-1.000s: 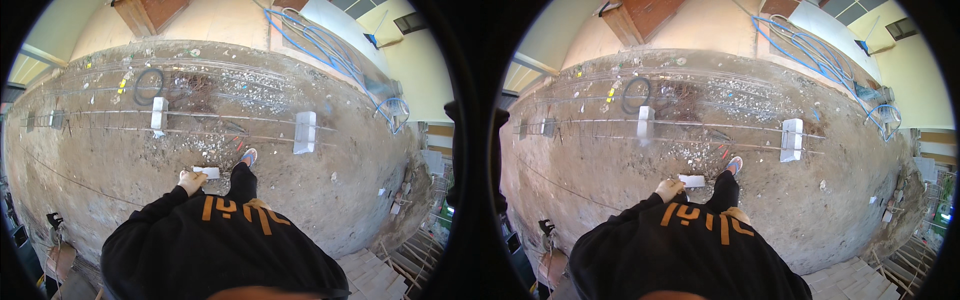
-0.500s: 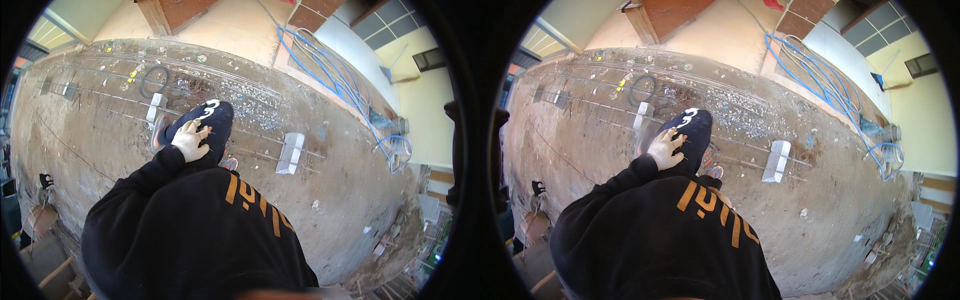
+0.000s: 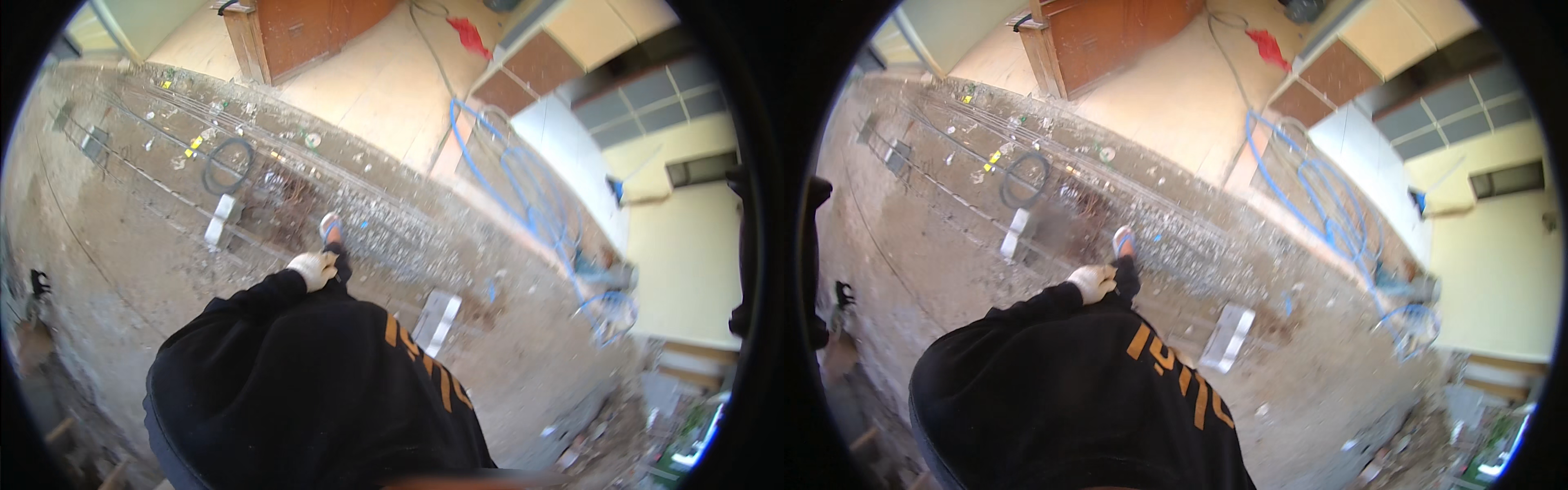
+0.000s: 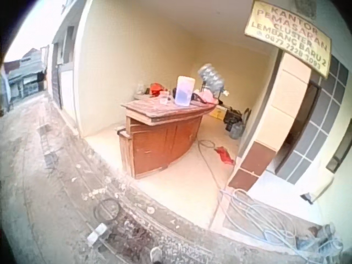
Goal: The person assembles a rebar cage by cutting wire with pliers, bending it, and tying it around intersecting rebar rods. The person repeatedly picks up wire, cuts it, and twists it to secure the rebar framework.
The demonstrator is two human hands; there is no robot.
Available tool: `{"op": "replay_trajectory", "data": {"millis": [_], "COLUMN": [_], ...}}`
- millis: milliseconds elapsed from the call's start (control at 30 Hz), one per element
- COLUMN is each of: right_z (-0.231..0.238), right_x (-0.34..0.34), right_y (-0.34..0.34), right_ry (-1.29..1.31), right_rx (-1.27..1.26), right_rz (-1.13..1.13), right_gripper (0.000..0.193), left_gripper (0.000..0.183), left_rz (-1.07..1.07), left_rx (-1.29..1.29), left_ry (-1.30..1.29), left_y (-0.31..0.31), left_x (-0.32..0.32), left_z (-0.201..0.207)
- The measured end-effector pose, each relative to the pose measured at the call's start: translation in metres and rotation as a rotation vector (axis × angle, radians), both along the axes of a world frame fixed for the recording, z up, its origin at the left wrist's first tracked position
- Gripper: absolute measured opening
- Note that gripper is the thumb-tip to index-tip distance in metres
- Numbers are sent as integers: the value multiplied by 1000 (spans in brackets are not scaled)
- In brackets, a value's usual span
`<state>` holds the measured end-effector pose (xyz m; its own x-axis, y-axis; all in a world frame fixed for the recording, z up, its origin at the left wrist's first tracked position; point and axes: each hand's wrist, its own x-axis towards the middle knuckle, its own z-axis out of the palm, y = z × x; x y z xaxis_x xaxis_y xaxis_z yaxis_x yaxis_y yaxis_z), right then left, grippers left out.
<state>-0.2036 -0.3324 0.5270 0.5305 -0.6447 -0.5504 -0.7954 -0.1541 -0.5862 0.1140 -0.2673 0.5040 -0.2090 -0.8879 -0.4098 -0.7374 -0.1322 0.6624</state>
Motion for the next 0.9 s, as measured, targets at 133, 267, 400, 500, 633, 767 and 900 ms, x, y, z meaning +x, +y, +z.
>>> {"op": "replay_trajectory", "data": {"millis": [133,267,400,500,633,767,900], "right_z": [10,20,18,15,11,2,-6], "right_x": [50,116,192,245,300,342,376], "right_y": [-131,-228,-288,-321,-359,-398,-449], "right_ry": [78,105,99,84,74,89,103], "right_rx": [12,16,7,1,7,40,71], "right_rz": [191,360,524,649,809,964,1100], "right_gripper": [38,37,37,36,36,36,35], "left_gripper": [41,46,44,44,39,42,40], "left_rz": [204,213,679,980,1279,1547,1792], "left_rx": [130,171,349,336,278,158,132], "left_ry": [6,64,260,394,467,577,615], "left_y": [-80,-112,-117,-118,-123,-125,-150], "left_x": [34,81,112,121,118,100,80], "left_z": [-1,23,18,-4,-37,-64,-75]}}
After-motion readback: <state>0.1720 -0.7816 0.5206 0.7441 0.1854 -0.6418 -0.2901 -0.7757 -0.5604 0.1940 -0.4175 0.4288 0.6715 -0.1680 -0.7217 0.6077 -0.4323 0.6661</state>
